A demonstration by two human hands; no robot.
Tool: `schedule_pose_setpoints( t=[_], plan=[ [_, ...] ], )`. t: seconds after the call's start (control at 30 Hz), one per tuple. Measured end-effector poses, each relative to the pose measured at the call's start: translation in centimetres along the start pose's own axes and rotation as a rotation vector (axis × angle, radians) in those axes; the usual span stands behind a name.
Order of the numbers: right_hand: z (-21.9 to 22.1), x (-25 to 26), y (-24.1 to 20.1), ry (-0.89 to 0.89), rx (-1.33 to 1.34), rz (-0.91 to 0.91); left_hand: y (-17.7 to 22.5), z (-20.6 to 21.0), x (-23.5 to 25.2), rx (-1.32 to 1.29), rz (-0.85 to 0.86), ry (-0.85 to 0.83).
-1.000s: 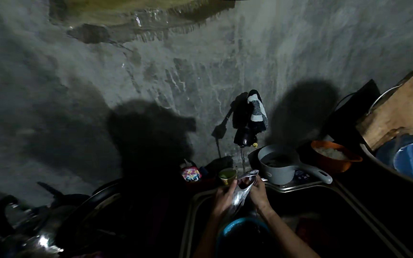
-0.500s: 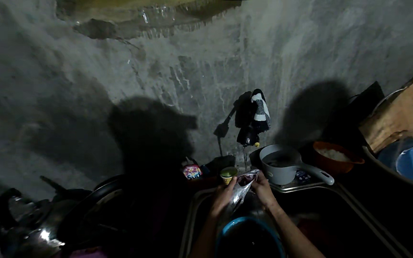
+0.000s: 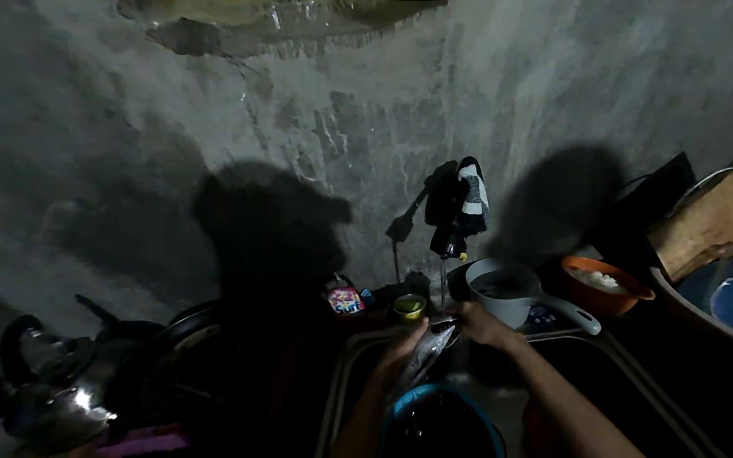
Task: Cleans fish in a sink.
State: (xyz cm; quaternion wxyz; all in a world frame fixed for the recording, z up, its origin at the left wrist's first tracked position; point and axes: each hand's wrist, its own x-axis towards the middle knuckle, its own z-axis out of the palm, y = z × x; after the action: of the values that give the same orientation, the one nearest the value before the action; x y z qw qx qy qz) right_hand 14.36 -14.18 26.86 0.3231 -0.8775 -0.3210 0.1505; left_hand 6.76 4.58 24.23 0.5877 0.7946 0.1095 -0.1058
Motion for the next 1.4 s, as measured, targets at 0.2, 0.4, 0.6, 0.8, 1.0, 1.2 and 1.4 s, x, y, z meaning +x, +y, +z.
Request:
schedule_pose_setpoints(
  t=[0.2, 0.4, 0.6, 0.8, 1.0, 1.2, 1.4],
  plan=[
    [-3.9, -0.2, -0.6, -0.303, 0.15, -0.023, -2.1, -0.4, 0.7, -0.153, 0.125, -0.104],
    [-3.2, 0.1, -1.1, -0.222, 0.03, 0.008, -2.1, -0.3, 0.7, -0.092, 0.175, -0.074],
    [-3.0, 0.4, -0.9, -0.167, 0.046, 0.065, -1.9, -0.2, 0.4, -0.017, 0.162, -0.033],
    [-2.6, 0.3, -1.5, -0.172, 0.006, 0.061, -0.2, -0.3, -0.1, 0.188, -0.04, 0.071],
    [-2.5, 1.7, -1.2, -0.179, -0.015, 0.086, 1.9, -1.1, -0.3, 0.361, -0.048, 0.031],
    [-2.9, 2.8, -1.4, -0.205, 0.04, 0.105, 2.2, -1.6, 0.0, 0.296, -0.033, 0.053],
    [-2.6, 2.8, -2.6, -0.242, -0.066, 0.108, 2.4, -1.5, 0.3, 0.301, -0.052, 0.072]
  ],
)
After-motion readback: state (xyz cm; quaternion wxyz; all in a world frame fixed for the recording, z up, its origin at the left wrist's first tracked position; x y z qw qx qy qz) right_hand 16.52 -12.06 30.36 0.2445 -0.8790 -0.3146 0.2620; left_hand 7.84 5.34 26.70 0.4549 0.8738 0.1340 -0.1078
